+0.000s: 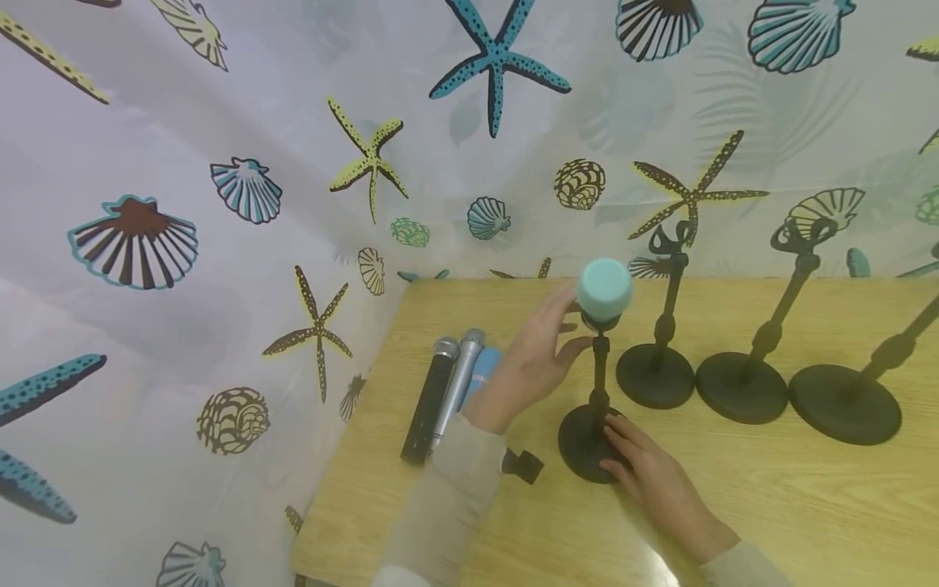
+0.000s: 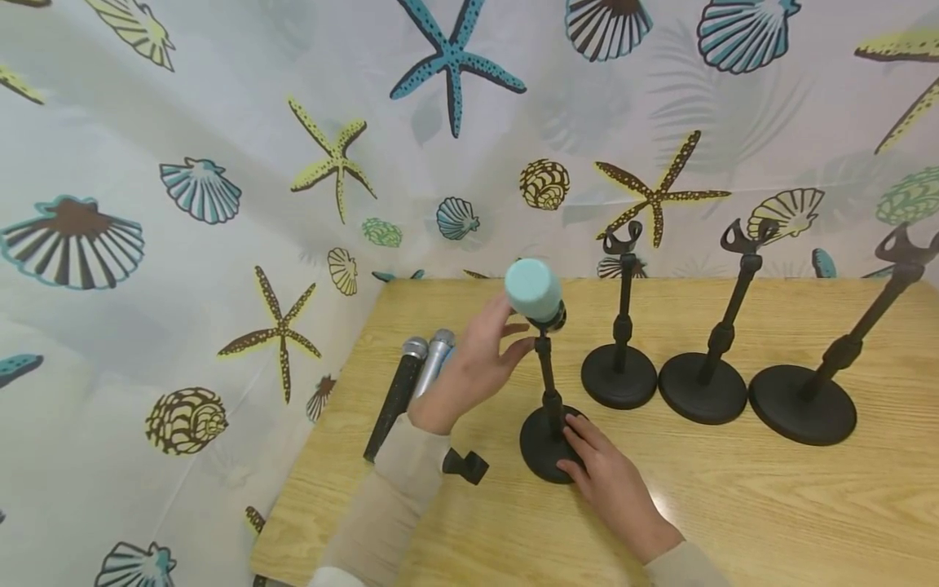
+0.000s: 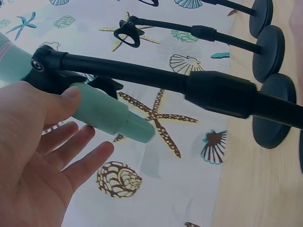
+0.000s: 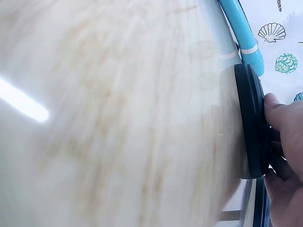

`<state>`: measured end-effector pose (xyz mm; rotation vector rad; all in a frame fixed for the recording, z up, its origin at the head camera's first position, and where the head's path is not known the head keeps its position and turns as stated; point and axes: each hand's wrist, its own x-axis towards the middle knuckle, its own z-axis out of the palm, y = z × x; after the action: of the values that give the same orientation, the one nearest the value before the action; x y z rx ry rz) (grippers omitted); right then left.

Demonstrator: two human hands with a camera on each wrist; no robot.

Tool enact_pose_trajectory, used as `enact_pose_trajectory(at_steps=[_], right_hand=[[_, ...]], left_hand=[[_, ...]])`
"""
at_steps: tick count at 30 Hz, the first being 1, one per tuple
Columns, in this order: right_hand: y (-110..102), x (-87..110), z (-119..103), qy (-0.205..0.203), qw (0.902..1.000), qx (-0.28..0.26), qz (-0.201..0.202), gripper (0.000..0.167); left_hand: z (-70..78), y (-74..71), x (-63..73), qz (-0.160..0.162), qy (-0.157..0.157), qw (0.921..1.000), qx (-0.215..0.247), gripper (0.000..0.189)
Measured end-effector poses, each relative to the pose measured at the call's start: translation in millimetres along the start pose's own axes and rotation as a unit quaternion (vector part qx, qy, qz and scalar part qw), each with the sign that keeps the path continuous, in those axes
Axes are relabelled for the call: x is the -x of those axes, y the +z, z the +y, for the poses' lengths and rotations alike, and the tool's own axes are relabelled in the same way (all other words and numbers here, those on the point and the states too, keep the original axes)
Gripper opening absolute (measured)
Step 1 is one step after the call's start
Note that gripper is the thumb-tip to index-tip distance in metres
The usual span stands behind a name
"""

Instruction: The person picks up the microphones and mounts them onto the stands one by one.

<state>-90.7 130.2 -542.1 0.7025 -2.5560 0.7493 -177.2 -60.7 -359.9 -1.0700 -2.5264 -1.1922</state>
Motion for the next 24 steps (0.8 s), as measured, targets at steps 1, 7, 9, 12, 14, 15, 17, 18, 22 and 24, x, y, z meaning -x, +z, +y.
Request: enact_pose_trajectory(at_steps=[1, 7, 9, 12, 14, 15, 17, 18, 22, 24], right_hand=[[0.0, 0.0, 0.0, 0.0, 1.0, 0.0, 0.001, 0.05], [0.6, 0.9, 0.2, 0.003, 1.0, 0.003, -0.001, 0.049], [0.9, 1.2, 0.2, 0.005, 1.0, 0.003, -0.003, 0.049], [1.3, 1.4, -0.1, 0.005, 1.0, 0.005, -0.003, 0.049], [1.5, 1.3, -0.4, 0.003, 1.0, 0.005, -0.002, 0.05], [1.5, 1.3, -0.5, 0.002, 1.0, 0.006, -0.002, 0.05], [1.7, 1.0, -0.5, 0.001, 1.0, 0.007, 0.001, 0.05], [1.9, 1.0, -0.2, 0.001, 1.0, 0.007, 0.002, 0.049], [1.9, 0.8, 0.2, 0.0, 1.0, 0.007, 0.003, 0.049], [1.8, 0.8, 0.2, 0.001, 1.0, 0.005, 0.002, 0.049]], left_hand=[[-2.1, 2.2, 2.8, 0.0, -0.01, 0.9999, 0.008, 0.062], [-14.1, 16.5, 25.0, -0.01, -0.09, 0.9956, 0.026, 0.055], [-17.8, 21.8, 32.3, -0.016, -0.114, 0.9929, 0.029, 0.053], [-23.3, 31.0, 41.7, -0.027, -0.138, 0.9889, 0.048, 0.05], [-27.1, 37.5, 46.8, -0.037, -0.138, 0.9871, 0.073, 0.047], [-28.9, 40.9, 49.0, -0.042, -0.136, 0.9858, 0.089, 0.045], [-32.0, 47.2, 52.4, -0.051, -0.128, 0.9828, 0.123, 0.042], [-33.5, 50.2, 53.9, -0.056, -0.122, 0.9818, 0.134, 0.041], [-35.5, 60.4, 56.4, -0.07, -0.098, 0.9819, 0.146, 0.039], [-35.6, 65.3, 56.8, -0.077, -0.09, 0.9832, 0.139, 0.038]])
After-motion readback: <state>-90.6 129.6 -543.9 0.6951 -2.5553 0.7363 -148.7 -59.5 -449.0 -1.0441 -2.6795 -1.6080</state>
